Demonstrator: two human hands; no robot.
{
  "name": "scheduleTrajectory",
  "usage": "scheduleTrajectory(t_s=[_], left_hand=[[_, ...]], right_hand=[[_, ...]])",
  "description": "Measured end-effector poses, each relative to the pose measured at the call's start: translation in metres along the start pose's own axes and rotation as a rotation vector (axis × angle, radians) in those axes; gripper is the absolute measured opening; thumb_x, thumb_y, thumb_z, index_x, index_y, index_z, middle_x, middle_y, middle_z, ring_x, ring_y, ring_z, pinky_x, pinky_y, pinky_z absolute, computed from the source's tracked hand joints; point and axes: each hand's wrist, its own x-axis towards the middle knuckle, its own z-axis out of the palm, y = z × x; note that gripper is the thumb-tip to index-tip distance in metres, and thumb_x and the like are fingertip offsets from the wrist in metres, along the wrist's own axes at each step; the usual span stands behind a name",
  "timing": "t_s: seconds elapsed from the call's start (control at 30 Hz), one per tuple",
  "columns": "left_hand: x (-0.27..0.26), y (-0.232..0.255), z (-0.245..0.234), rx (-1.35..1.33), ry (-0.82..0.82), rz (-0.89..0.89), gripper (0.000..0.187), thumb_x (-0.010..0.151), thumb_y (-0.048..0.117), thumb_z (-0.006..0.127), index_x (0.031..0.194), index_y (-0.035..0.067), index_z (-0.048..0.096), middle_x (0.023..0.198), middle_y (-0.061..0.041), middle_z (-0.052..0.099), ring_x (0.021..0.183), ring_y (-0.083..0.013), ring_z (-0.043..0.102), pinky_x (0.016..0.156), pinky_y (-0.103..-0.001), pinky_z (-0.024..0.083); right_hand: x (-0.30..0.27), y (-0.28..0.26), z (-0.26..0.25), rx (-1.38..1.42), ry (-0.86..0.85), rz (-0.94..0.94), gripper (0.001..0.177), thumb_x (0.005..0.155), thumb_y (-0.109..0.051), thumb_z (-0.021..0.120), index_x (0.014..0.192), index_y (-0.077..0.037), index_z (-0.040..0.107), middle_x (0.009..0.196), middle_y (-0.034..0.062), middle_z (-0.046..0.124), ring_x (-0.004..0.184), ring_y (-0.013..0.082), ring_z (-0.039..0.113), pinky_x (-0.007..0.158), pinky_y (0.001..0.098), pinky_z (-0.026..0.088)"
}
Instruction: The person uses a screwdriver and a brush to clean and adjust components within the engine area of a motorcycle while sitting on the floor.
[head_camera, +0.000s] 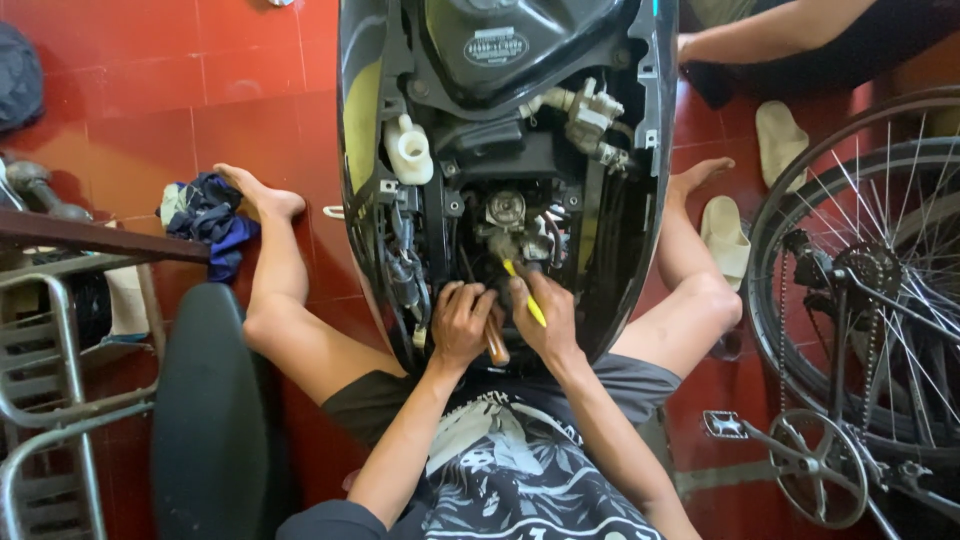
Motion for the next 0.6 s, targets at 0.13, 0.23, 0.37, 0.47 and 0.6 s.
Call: scheduleTrajectory(t_s=[0.13, 0.23, 0.37, 0.47, 0.6], left_hand=[[0.005, 0.002, -0.004, -0.022, -0.015, 0.007, 0.016, 0.087, 0.010, 0.068, 0.102, 0.007, 0.069, 0.092, -0.009, 0.060, 0.081, -0.0230, 0.068, 0.097, -0.040, 0.054], [0.002, 0.001, -0.005, -0.036, -0.030, -0.021, 0.014, 0.085, 0.009, 0.069, 0.099, 0.008, 0.069, 0.090, -0.007, 0.060, 0.079, -0.0214, 0.068, 0.096, -0.039, 0.053], [0.006, 0.002, -0.007, -0.035, -0.022, 0.013, 0.014, 0.086, 0.011, 0.070, 0.100, 0.009, 0.069, 0.091, -0.008, 0.060, 0.081, -0.0233, 0.068, 0.096, -0.040, 0.053], [0.014, 0.001, -0.009, -0.017, -0.006, 0.038, 0.012, 0.087, 0.010, 0.068, 0.100, 0.009, 0.069, 0.092, -0.008, 0.059, 0.082, -0.0232, 0.068, 0.095, -0.040, 0.053], [0.014, 0.004, -0.010, -0.003, -0.021, 0.022, 0.013, 0.085, 0.008, 0.068, 0.098, 0.011, 0.069, 0.091, -0.006, 0.058, 0.079, -0.0207, 0.067, 0.095, -0.039, 0.053]], right_hand=[[0.002, 0.003, -0.009, -0.154, 0.037, 0.001, 0.026, 0.099, -0.031, 0.062, 0.076, -0.022, 0.070, 0.057, 0.0006, 0.063, 0.056, 0.0263, 0.067, 0.052, 0.0335, 0.052], [0.025, -0.014, -0.012, -0.332, -0.015, 0.035, 0.027, 0.101, -0.027, 0.061, 0.081, -0.012, 0.071, 0.081, 0.0158, 0.061, 0.077, 0.0393, 0.067, 0.066, 0.0437, 0.054], [0.044, 0.022, 0.028, -0.130, -0.045, 0.386, 0.014, 0.098, -0.019, 0.062, 0.104, -0.008, 0.066, 0.079, 0.0249, 0.071, 0.086, 0.0475, 0.072, 0.069, 0.0553, 0.055], [0.054, 0.049, 0.050, -0.213, -0.038, 0.479, 0.029, 0.096, -0.025, 0.067, 0.109, 0.001, 0.062, 0.083, 0.0312, 0.072, 0.088, 0.0513, 0.072, 0.075, 0.0600, 0.055], [0.061, 0.034, 0.045, -0.135, -0.035, 0.616, 0.037, 0.098, -0.029, 0.066, 0.119, 0.001, 0.065, 0.095, 0.0291, 0.074, 0.100, 0.0493, 0.071, 0.084, 0.0590, 0.056]])
